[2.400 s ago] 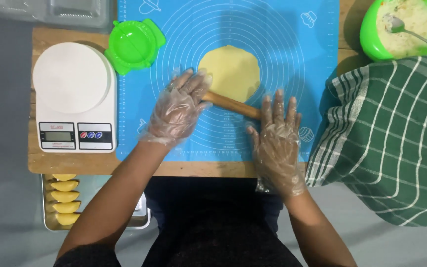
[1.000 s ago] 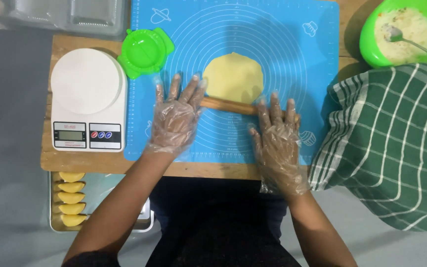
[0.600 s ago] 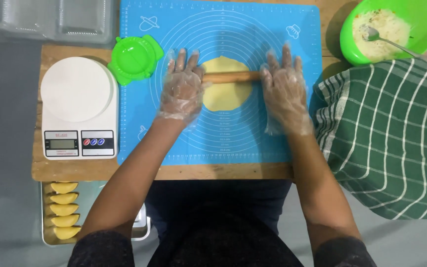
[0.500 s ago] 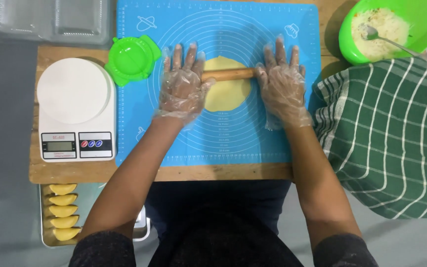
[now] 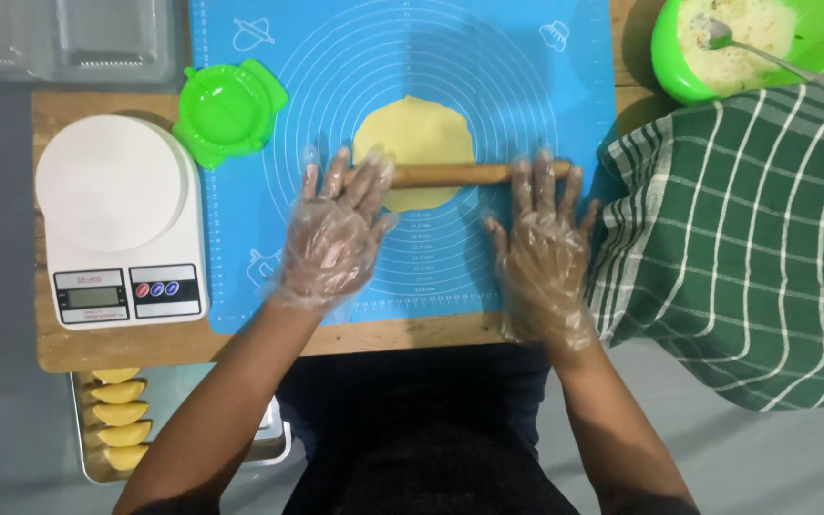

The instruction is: Rolling out dough, placing it in a mold, adding filling with a spoon, and sealing the mold to create a pastry.

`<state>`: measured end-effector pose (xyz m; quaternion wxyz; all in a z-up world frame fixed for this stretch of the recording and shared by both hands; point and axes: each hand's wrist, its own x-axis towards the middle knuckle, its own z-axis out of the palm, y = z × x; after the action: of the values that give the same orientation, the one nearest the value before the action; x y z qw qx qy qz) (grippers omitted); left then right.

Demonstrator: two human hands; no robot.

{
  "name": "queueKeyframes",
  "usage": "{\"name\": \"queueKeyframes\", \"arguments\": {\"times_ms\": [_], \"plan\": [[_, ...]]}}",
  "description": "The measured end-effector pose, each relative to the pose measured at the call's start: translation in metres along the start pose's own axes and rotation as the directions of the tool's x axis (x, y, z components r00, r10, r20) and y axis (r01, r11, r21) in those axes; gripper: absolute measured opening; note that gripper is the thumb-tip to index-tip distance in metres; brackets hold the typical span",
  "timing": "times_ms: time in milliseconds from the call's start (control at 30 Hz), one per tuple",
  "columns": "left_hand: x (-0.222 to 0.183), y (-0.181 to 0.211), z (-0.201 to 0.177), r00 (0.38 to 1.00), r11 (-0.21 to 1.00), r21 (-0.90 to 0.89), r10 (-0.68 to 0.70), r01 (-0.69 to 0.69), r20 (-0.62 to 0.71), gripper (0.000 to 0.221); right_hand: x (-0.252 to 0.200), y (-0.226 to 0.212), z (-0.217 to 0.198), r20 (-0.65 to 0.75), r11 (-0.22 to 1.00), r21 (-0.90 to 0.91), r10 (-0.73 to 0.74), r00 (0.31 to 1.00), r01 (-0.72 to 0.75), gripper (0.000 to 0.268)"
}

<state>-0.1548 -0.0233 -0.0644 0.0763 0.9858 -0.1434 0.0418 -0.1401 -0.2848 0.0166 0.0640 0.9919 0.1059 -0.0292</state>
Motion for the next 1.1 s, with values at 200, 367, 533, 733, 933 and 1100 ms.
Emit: {"name": "queueKeyframes", "arguments": {"times_ms": [200, 367, 533, 733, 933, 1100], "plan": [[0.026, 0.023, -0.072, 0.997, 0.997, 0.029, -0.077, 0.076, 0.025, 0.072, 0.039, 0.006, -0.002, 0.039, 0.998, 0.064, -0.017, 0.999, 0.014, 0.066], [0.07, 0.014, -0.081, 0.914, 0.937, 0.008, -0.341, 0.348, 0.221, 0.075, 0.113, -0.004, -0.03, 0.103, 0.986, 0.136, -0.106, 0.989, 0.092, 0.061], [0.097, -0.006, -0.072, 0.865, 0.89, 0.225, -0.443, 0.395, 0.234, 0.081, 0.168, -0.016, -0.034, 0.129, 0.987, 0.12, -0.12, 0.984, 0.105, 0.058], [0.1, -0.042, -0.014, 0.927, 0.97, 0.124, -0.158, 0.21, -0.339, 0.068, 0.174, -0.016, -0.022, 0.076, 0.985, 0.135, -0.117, 0.99, 0.106, 0.058], [0.064, -0.022, -0.034, 0.995, 0.994, 0.049, -0.095, 0.095, -0.021, 0.065, 0.101, -0.007, -0.017, 0.01, 0.984, 0.118, -0.133, 0.991, 0.131, 0.064], [0.031, -0.003, -0.054, 0.998, 0.998, 0.003, -0.059, 0.059, 0.026, 0.075, 0.035, -0.005, -0.009, -0.019, 0.981, 0.164, -0.1, 0.995, 0.102, 0.072]]}}
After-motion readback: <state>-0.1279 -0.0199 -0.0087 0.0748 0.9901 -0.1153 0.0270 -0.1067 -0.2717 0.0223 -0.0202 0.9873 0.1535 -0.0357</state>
